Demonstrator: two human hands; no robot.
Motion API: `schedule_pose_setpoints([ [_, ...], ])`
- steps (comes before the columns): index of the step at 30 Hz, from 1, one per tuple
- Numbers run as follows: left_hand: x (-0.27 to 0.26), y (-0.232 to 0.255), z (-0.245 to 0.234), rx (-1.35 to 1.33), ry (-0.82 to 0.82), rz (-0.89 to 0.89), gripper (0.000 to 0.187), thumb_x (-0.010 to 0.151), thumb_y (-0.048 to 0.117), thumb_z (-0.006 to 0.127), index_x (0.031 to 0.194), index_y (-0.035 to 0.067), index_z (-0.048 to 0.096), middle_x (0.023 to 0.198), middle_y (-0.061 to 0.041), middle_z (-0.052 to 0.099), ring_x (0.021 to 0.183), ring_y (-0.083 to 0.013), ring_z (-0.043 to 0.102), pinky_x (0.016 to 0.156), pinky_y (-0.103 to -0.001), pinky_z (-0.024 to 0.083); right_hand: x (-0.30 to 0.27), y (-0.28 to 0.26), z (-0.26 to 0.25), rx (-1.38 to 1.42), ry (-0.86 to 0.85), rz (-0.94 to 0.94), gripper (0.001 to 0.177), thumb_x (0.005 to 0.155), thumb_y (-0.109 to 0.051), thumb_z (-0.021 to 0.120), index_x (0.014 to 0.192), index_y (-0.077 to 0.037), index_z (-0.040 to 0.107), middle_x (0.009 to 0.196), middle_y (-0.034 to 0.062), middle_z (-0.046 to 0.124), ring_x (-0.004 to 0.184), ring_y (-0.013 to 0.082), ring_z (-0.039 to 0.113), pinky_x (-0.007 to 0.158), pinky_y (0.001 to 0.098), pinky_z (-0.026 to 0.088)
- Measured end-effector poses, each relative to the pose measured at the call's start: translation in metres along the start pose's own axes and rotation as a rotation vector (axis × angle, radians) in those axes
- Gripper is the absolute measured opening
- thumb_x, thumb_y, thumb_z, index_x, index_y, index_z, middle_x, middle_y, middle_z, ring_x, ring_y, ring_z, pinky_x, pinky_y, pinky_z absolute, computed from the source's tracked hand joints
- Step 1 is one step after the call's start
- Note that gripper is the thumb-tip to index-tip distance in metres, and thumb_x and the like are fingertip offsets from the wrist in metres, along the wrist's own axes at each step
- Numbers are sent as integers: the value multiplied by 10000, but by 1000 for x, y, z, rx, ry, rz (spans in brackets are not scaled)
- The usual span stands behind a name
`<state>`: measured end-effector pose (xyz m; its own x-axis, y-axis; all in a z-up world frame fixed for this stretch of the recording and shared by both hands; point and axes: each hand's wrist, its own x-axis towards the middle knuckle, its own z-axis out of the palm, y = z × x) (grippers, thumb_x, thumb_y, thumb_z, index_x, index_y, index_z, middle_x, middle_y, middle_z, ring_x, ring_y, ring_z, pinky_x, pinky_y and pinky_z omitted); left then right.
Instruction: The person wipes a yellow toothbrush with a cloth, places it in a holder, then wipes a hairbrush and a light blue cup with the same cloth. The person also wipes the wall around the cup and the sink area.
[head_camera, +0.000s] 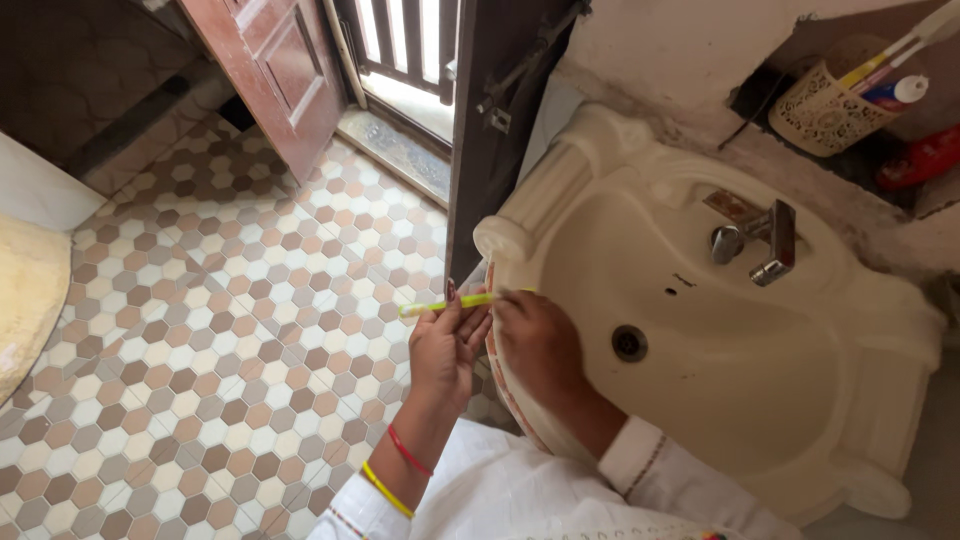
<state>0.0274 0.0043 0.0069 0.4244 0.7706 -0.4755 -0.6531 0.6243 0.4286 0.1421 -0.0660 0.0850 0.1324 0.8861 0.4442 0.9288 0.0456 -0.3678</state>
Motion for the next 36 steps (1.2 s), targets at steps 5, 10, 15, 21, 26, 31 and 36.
schedule_pose_setpoints([
  [5,22,-16,-29,21,-88,37,182,1123,200,607,1161,29,557,1077,-145,636,880,-216,657,741,-371,505,2,-20,4,-37,-21,-67,334,817,-44,727,1151,-59,730,1128,81,693,923,294,680,804,415,540],
  [10,1,17,-4,42,56,-32,145,1002,190,554,1026,46,559,1159,-185,745,958,-249,765,854,-371,630,0,7,-10,-52,-16,35,400,764,8,682,1148,-87,747,1144,62,701,973,301,678,846,408,550],
  [15,16,-3,-18,12,50,-55,89,993,177,572,1006,100,530,1161,-171,749,959,-233,760,846,-357,621,-2,7,-3,-43,12,28,356,789,-28,692,1139,-80,733,1152,69,694,1011,297,674,871,410,547],
  [21,32,-26,-54,-78,-227,93,209,1171,232,670,1159,31,613,1005,-97,660,795,-157,659,626,-302,503,-2,-14,5,2,-44,8,325,829,-31,697,1140,-106,756,1154,59,739,891,291,695,788,403,558],
  [26,-3,33,-5,234,65,33,222,978,265,619,1015,49,583,1037,-122,791,852,-151,755,811,-304,605,-7,38,1,109,-81,156,351,786,-52,710,1132,-82,759,1105,81,737,912,258,724,807,351,571],
  [31,-8,51,11,548,63,18,234,955,265,703,931,38,653,941,-82,751,831,-124,704,776,-287,601,5,70,-17,463,-241,468,360,838,-222,800,1158,-60,761,948,41,776,804,94,673,760,257,547],
  [36,15,27,13,691,-130,16,196,932,191,814,905,25,713,811,-2,601,722,-102,488,627,-265,389,41,49,-22,618,-601,555,378,816,-275,838,1104,-37,781,869,19,762,793,58,652,740,251,543],
])
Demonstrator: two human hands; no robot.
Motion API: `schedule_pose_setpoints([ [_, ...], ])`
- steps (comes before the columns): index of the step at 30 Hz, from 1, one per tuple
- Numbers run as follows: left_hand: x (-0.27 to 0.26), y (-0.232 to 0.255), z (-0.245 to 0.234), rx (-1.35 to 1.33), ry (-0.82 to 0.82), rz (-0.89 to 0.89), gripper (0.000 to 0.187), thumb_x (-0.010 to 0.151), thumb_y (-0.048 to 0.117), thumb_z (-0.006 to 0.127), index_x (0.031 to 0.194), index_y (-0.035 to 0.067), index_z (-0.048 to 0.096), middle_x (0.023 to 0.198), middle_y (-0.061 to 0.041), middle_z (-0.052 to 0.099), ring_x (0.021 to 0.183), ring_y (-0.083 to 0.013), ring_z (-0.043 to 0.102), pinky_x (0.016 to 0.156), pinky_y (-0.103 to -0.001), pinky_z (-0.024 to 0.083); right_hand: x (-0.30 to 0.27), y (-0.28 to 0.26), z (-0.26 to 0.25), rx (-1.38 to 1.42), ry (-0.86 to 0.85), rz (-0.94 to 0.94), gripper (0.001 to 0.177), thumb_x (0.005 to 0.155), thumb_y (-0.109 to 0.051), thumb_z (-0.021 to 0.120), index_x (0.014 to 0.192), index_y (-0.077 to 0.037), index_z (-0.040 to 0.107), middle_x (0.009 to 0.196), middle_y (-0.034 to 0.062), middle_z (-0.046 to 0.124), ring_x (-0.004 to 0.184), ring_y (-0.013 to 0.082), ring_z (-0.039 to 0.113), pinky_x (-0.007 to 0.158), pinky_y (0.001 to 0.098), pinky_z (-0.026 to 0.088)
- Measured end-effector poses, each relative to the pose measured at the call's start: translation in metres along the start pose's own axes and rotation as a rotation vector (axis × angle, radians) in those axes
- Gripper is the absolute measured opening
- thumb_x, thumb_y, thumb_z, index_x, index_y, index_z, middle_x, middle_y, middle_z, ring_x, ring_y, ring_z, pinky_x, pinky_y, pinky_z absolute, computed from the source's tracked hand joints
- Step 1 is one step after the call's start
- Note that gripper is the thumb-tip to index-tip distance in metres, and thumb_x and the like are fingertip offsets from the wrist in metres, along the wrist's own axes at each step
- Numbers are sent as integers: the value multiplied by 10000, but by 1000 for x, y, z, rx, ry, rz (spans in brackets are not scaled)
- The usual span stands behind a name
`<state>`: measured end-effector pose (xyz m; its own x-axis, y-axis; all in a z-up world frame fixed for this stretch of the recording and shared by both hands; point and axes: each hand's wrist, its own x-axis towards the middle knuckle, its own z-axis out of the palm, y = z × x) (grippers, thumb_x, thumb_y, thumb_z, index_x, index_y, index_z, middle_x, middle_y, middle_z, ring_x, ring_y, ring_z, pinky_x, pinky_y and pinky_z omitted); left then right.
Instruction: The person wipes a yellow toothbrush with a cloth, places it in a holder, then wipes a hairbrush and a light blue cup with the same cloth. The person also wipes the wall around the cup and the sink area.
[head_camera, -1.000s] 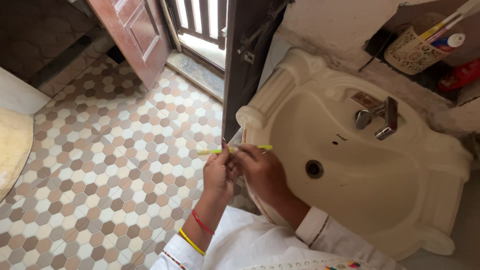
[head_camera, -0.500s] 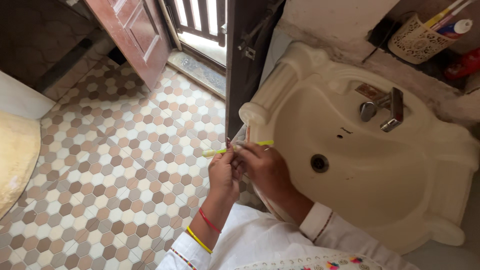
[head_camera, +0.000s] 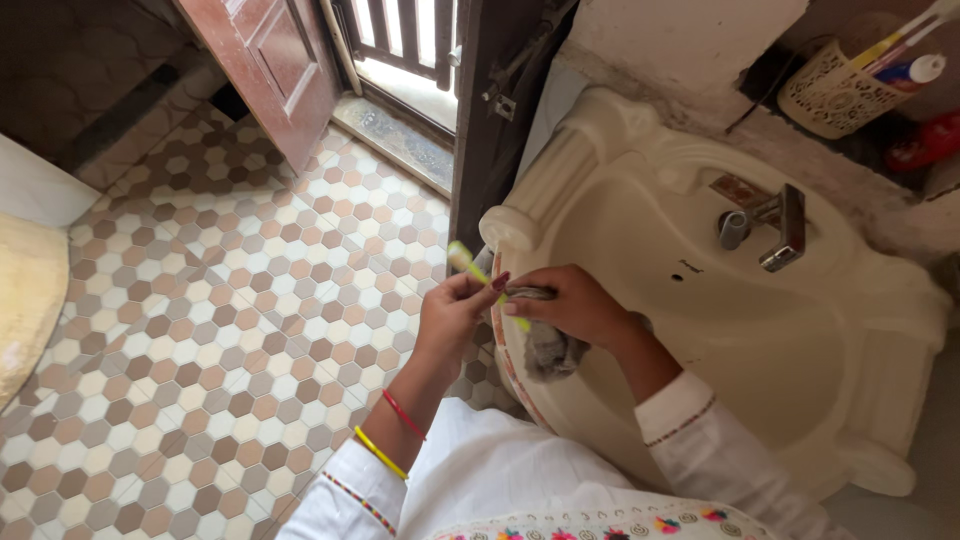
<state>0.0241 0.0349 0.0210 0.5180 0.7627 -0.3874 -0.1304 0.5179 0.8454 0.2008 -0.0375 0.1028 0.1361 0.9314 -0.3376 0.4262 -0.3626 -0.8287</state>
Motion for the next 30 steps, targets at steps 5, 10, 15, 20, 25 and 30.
schedule_pose_setpoints([
  [5,24,8,-1,-25,-5,109,182,840,191,803,898,28,747,829,-2,728,736,-55,622,668,-211,497,6,-5,7,91,-136,72,362,797,-262,829,1078,-38,787,870,8,764,781,57,663,735,249,547],
  [10,35,41,-21,-1,35,63,238,927,258,798,931,21,779,842,-10,680,731,-88,496,664,-260,401,-1,13,6,289,-208,109,336,813,-197,822,1073,12,780,898,25,770,796,68,681,751,257,562],
  [15,23,38,-6,-69,-196,-51,199,859,212,703,999,94,783,933,17,761,805,-69,640,770,-246,504,22,2,-1,645,-270,264,332,904,-244,715,1104,21,719,894,71,761,737,139,708,704,304,584],
  [20,26,23,-22,-200,-110,11,142,923,166,707,988,59,774,946,-14,744,816,-85,612,780,-255,487,24,0,12,703,-407,218,327,957,-263,683,1136,11,705,885,97,738,715,158,714,672,302,592],
  [25,33,18,-61,-229,0,74,118,960,153,695,989,66,770,946,-1,737,829,-80,596,794,-255,480,19,27,20,685,-546,276,302,948,-218,703,1120,31,696,927,85,739,760,150,718,711,300,589],
  [30,8,3,-36,-259,-135,-32,133,933,146,676,964,59,772,902,-26,757,829,-108,656,802,-271,495,45,30,20,650,-527,205,345,959,-312,682,1121,-8,705,865,84,734,707,145,692,655,296,561],
])
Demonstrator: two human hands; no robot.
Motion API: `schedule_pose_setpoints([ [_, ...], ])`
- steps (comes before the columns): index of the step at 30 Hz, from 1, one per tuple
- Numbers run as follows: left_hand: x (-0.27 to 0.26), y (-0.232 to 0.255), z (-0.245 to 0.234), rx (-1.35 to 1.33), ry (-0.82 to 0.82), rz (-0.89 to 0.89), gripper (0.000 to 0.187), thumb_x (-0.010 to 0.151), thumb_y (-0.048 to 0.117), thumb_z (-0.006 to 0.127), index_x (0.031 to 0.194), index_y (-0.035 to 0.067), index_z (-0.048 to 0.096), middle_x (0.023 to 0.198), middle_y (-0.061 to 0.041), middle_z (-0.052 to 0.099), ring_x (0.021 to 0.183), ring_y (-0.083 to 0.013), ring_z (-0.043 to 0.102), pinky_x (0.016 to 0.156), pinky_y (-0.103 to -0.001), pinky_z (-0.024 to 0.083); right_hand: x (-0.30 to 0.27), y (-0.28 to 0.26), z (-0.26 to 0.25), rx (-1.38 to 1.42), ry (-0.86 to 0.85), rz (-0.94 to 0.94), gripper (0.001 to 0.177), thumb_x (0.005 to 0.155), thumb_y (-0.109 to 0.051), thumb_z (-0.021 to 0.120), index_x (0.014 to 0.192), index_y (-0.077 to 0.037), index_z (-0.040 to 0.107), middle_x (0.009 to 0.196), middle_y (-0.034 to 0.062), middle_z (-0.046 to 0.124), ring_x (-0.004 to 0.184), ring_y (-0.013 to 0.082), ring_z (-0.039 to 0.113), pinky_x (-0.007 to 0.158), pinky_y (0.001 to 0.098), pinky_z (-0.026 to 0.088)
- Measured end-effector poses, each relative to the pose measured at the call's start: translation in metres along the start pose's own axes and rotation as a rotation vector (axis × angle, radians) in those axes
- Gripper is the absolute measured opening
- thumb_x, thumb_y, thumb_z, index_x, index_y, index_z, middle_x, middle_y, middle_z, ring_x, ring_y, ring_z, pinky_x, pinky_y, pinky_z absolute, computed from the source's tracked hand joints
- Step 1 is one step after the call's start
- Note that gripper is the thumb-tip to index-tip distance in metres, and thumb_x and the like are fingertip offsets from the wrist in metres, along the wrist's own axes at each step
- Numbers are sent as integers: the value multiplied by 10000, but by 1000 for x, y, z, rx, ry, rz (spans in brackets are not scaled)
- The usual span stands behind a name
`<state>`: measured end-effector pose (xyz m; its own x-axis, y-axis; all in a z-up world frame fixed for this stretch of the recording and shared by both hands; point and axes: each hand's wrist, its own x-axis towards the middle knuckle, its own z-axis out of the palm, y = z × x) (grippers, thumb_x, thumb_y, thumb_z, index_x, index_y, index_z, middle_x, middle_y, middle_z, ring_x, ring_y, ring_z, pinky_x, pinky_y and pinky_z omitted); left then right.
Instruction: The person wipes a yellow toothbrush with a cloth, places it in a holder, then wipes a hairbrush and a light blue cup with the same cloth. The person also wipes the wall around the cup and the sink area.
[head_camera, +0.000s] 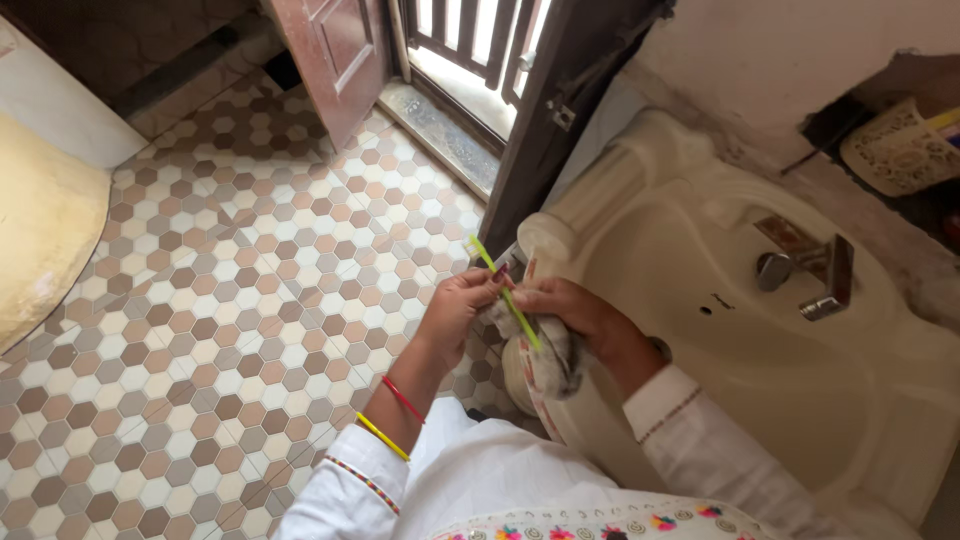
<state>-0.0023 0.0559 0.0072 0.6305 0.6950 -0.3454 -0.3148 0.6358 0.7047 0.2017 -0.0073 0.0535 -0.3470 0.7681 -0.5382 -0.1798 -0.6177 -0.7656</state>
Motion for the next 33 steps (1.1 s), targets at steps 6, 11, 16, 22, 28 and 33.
schedule_pose_setpoints([
  [6,18,6,-12,5,90,166,195,863,65,636,1021,79,749,978,-8,738,898,-94,642,857,-277,494,-10,27,-14,-147,-3,-50,357,936,-272,713,1157,7,695,997,26,736,860,85,662,788,271,541],
  [11,20,12,-8,37,-17,93,130,990,145,649,1017,47,730,968,-9,708,891,-127,621,857,-297,509,-42,37,-13,-43,-48,-71,362,901,-247,726,1164,0,706,1026,29,734,921,87,682,869,261,549],
  [16,15,-14,34,-20,-177,-21,135,983,138,639,1038,52,727,974,-16,704,916,-131,634,870,-292,493,-39,10,-11,-14,71,-149,366,924,-262,722,1139,34,703,996,71,758,860,128,693,809,282,554],
  [22,42,-20,27,38,-38,114,158,975,183,622,1025,71,720,992,-11,726,937,-129,645,913,-310,500,-64,16,-5,-47,246,-99,341,855,-201,765,1131,-8,717,939,27,755,815,103,692,766,277,561],
  [28,32,-13,33,103,7,76,246,1039,272,622,1043,43,710,999,-31,702,942,-139,623,890,-337,483,-83,39,-17,13,175,-69,324,848,-154,799,1108,22,720,920,57,746,798,115,696,756,270,558],
  [33,13,-7,54,12,-93,52,282,1004,255,618,1138,29,721,1045,-62,712,998,-167,667,935,-337,529,-87,47,-22,79,265,-89,328,846,-166,801,1105,20,726,929,38,745,815,107,683,761,268,562],
])
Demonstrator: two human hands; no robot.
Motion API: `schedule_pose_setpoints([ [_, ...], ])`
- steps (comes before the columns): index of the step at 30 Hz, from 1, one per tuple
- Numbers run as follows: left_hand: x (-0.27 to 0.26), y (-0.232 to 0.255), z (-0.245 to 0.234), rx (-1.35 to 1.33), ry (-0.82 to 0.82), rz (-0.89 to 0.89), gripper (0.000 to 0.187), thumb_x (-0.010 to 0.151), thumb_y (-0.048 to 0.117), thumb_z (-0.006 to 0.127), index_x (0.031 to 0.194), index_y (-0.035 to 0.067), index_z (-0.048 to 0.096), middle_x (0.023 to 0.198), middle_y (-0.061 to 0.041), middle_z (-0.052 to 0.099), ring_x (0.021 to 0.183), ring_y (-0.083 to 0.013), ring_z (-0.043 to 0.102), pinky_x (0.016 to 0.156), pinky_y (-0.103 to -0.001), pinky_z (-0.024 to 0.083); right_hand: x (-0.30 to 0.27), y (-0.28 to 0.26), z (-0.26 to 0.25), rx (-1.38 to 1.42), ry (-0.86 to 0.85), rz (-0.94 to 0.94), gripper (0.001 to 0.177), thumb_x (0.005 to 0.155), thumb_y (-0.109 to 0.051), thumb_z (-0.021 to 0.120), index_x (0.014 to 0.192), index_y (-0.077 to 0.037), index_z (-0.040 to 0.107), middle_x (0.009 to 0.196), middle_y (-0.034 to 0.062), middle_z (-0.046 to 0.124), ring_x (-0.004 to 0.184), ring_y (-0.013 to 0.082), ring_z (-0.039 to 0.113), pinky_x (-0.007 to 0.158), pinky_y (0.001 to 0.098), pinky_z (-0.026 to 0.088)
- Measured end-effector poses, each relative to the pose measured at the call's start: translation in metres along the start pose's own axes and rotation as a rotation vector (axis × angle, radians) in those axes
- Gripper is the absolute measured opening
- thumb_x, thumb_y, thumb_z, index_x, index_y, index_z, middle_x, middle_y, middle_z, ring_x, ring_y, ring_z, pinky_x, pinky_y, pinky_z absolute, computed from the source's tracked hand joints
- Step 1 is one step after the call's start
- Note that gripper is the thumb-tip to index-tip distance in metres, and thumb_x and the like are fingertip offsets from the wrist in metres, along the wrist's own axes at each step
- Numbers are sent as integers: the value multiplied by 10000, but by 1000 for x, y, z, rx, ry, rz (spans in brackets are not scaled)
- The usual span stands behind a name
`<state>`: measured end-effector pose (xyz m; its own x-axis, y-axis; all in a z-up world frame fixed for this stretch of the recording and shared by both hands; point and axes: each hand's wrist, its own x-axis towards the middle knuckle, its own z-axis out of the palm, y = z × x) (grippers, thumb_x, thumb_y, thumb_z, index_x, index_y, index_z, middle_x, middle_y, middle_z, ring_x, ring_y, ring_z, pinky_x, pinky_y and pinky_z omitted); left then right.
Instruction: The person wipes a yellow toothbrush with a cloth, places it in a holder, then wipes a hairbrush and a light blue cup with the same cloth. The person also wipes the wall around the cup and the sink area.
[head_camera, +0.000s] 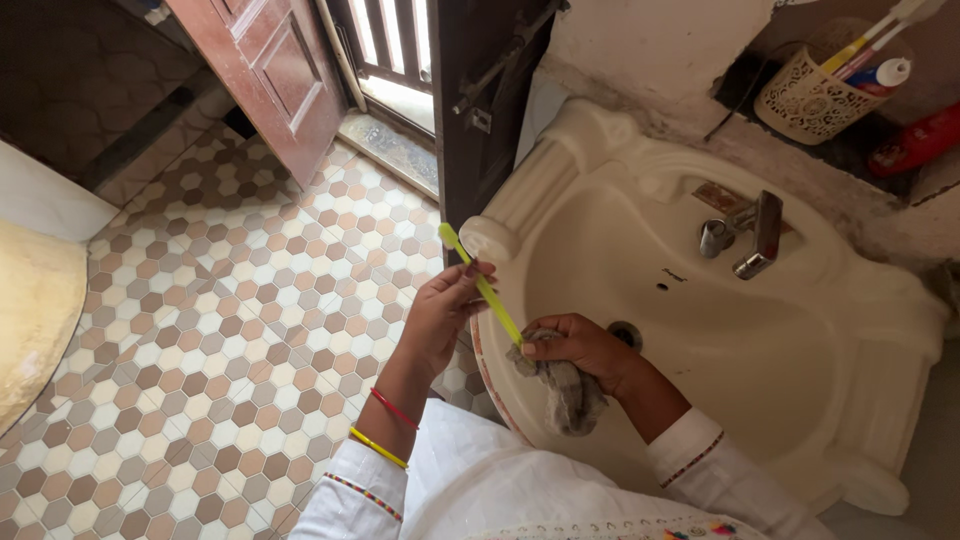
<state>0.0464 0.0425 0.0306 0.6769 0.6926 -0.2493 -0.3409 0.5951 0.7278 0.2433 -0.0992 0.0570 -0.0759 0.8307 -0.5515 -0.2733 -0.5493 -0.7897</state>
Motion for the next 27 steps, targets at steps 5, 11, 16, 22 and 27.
schedule_pose_setpoints([
  [5,0,9,2,30,165,24,328,980,254,651,1160,-11,720,1064,-120,745,975,-207,720,876,-341,604,0,-12,6,-104,223,-128,306,897,-201,750,1127,0,726,944,31,733,838,106,656,755,276,539],
  [11,7,-9,6,69,138,-22,345,969,250,706,1172,-28,733,1057,-99,733,926,-188,694,853,-333,629,-12,-46,36,-786,419,-728,292,886,-110,725,1166,-28,712,1071,84,710,969,197,691,857,300,551],
  [16,13,-14,12,52,182,33,329,926,220,691,1160,-8,730,1064,-82,753,922,-170,724,831,-326,630,-16,-49,68,-1104,439,-868,384,840,-27,690,1218,-85,729,1147,126,693,1015,313,695,861,364,557],
  [22,10,7,-2,82,229,59,303,966,228,691,1129,-24,729,1028,-93,740,889,-174,720,822,-332,639,-23,-39,64,-1098,458,-700,338,818,-31,697,1138,-113,768,1083,68,723,951,260,720,826,362,579],
  [27,10,-23,15,76,157,-15,324,938,237,689,1156,2,735,1022,-84,748,836,-154,685,777,-316,606,-6,-50,71,-1096,543,-728,284,846,-51,700,1121,-101,751,1080,74,708,952,264,711,820,366,573],
])
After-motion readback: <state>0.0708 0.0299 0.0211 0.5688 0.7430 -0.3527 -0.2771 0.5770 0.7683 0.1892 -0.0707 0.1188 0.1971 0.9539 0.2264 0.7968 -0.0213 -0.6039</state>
